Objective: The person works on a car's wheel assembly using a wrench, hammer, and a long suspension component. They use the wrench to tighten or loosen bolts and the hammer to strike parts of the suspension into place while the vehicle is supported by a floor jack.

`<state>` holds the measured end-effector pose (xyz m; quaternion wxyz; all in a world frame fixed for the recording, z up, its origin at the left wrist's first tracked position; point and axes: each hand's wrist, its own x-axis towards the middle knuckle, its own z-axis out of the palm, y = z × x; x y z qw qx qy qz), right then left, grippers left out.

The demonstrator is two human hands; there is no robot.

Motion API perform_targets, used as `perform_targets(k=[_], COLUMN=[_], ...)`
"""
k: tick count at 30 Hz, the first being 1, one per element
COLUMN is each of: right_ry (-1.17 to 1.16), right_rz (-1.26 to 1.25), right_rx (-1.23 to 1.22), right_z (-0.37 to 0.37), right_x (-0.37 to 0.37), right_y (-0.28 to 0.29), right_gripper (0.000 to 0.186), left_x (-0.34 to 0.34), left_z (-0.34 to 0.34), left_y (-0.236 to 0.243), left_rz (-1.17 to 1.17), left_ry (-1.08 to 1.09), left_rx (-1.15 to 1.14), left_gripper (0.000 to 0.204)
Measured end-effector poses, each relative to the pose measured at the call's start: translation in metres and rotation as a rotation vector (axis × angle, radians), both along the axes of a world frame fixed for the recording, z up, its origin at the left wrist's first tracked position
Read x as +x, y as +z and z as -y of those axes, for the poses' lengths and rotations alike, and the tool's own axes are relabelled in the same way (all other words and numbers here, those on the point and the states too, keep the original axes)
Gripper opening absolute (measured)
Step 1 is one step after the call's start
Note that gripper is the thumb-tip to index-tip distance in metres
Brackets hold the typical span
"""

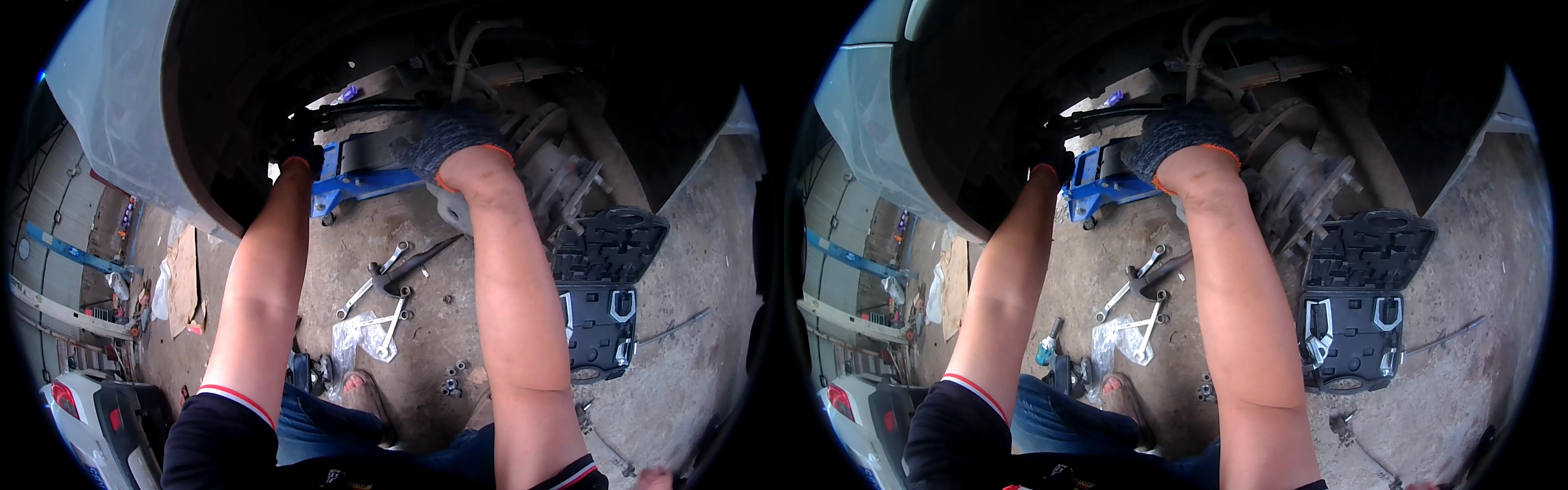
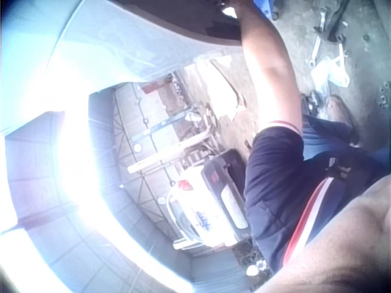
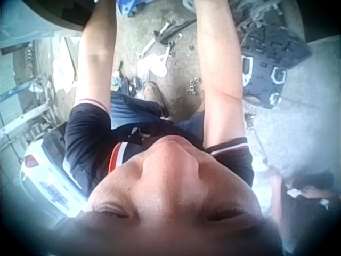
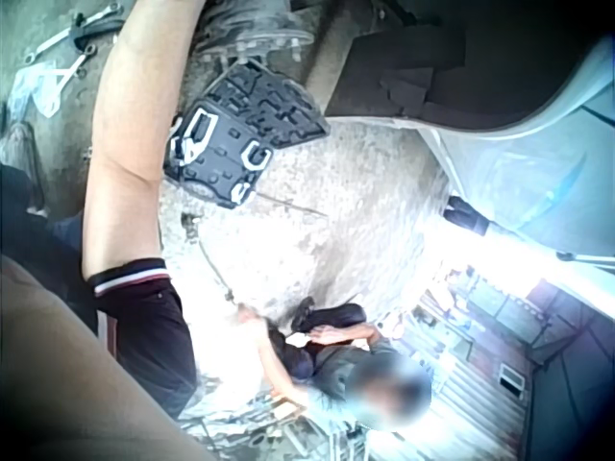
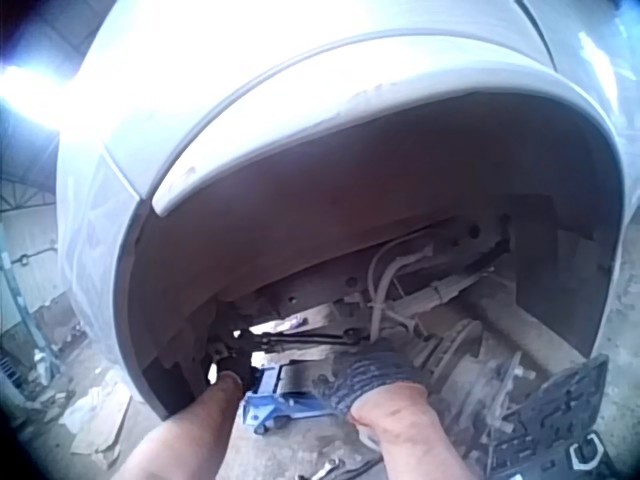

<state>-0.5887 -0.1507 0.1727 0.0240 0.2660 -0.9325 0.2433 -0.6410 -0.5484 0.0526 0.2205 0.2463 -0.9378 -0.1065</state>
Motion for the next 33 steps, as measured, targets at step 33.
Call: perform_targets(k=[33], right_ry=[-0.097], right_rz=[-0.130], right_rx=[-0.132], right_z=[0.000], right_x=[-0.002], right_y=[-0.013], right_gripper=[0.050], left_x=[-0.009], left_z=[-0.005], left_y=[0.002], left_rz=[-0.308], left_ry=[0.022], left_rx=[1.056], left_gripper=[0.033])
